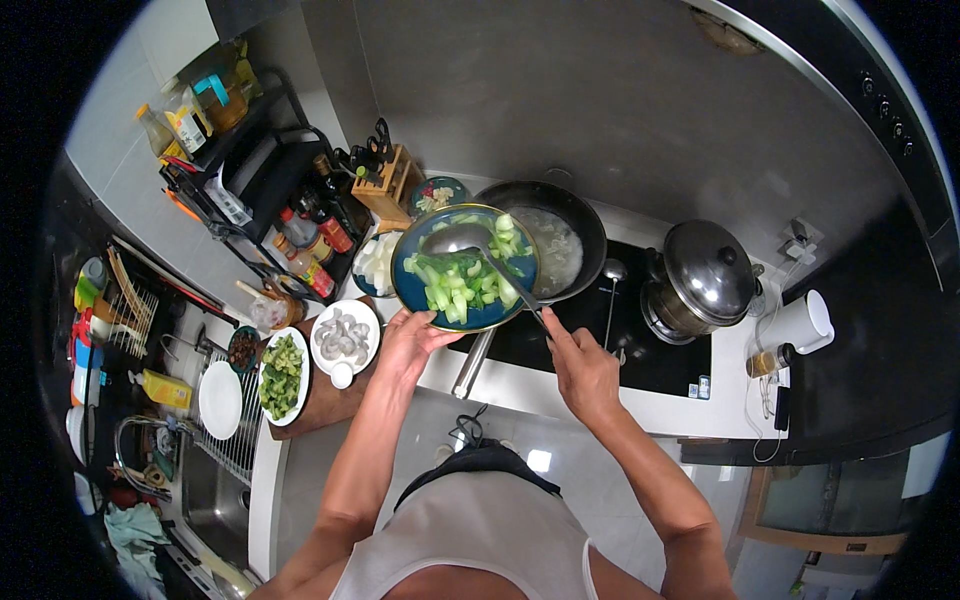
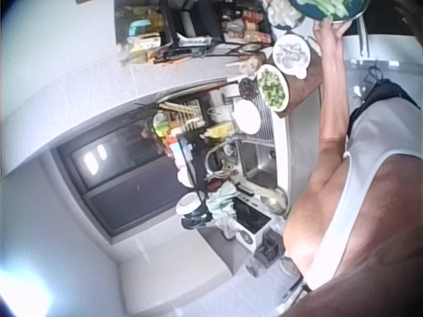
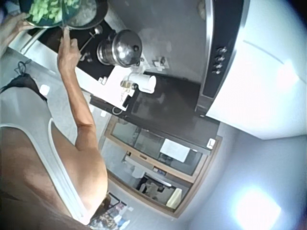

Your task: The person transfers blanched bok choy from a wok into a blue plate using a slotted spoon, then adds broccoli to the boiling water and stirs. The person rinses a white plate under the tap and handles noodles in a bowl before returning to stir the broccoli in the wok.

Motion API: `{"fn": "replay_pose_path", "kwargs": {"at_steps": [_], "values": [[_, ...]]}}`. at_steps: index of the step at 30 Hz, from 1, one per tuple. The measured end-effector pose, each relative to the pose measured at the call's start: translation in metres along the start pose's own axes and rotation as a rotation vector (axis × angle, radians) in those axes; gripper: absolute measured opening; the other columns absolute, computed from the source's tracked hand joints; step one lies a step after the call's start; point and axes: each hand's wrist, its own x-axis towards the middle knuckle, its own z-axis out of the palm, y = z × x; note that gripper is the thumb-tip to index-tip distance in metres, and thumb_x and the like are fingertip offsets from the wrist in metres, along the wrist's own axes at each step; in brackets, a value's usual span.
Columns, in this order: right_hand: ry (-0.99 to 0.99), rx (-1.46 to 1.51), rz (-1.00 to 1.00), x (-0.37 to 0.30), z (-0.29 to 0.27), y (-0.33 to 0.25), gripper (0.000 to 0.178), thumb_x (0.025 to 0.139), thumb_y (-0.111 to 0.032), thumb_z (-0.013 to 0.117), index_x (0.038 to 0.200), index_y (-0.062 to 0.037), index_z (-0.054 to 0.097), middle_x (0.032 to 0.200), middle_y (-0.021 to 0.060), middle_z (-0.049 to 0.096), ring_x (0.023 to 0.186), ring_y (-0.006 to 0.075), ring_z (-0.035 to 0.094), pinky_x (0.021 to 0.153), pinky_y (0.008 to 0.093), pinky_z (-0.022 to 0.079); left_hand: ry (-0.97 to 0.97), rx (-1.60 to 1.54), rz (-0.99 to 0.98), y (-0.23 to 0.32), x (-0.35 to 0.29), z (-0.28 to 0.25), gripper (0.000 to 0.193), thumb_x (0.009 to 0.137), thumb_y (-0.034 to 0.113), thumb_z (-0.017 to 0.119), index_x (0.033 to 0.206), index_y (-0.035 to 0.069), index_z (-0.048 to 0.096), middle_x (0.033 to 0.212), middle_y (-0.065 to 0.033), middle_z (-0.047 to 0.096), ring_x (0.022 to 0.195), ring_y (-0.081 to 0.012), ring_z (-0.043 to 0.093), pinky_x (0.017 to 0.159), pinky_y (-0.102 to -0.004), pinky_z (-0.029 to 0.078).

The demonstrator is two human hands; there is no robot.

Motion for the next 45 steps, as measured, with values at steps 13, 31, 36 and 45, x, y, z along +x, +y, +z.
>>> {"fn": "replay_pose_path", "kwargs": {"at_steps": [13, 31, 36, 45], "values": [[0.049, 0.159, 0.2, -0.007, 0.036, 0.019, 0.056, 0.09, 0.002, 0.064, 0.142, -0.0158, 0.056, 0.075, 0.0127, 0.057, 0.06, 0.0239, 0.056, 0.058, 0.0337, 0.048, 0.035, 0.062, 0.004, 0.008, 0.002, 0.005, 0.029, 0.087, -0.005, 0.055, 0.115, -0.011, 0.054, 0.11, -0.0279, 0.067, 0.094, -0.0407, 0.072, 0.083, -0.054, 0.062], [-0.051, 0.229, 0.367, -0.027, 0.069, -0.034, 0.057, 0.092, -0.005, 0.062, 0.147, -0.0086, 0.047, 0.075, 0.0203, 0.06, 0.059, 0.0379, 0.06, 0.055, 0.0473, 0.049, 0.118, 0.188, -0.055, 0.012, 0.028, 0.035, 0.024, 0.089, -0.005, 0.049, 0.109, -0.017, 0.052, 0.105, -0.0312, 0.065, 0.09, -0.0436, 0.071, 0.08, -0.0524, 0.064], [-0.045, 0.228, 0.38, -0.023, 0.065, -0.035, 0.057, 0.092, -0.006, 0.062, 0.146, -0.006, 0.047, 0.073, 0.0208, 0.06, 0.058, 0.0386, 0.061, 0.054, 0.0474, 0.05, 0.118, 0.251, -0.073, 0.012, 0.04, 0.038, 0.024, 0.088, -0.005, 0.047, 0.108, -0.019, 0.05, 0.107, -0.0337, 0.063, 0.093, -0.048, 0.069, 0.083, -0.0567, 0.062], [-0.016, 0.259, 0.43, -0.019, 0.066, -0.038, 0.056, 0.092, -0.007, 0.062, 0.146, -0.0053, 0.046, 0.073, 0.0206, 0.061, 0.059, 0.0384, 0.061, 0.055, 0.0473, 0.051, 0.154, 0.385, -0.106, 0.019, 0.049, 0.056, 0.025, 0.094, -0.001, 0.043, 0.111, -0.017, 0.05, 0.108, -0.0325, 0.063, 0.091, -0.0446, 0.07, 0.081, -0.0527, 0.064]]}}
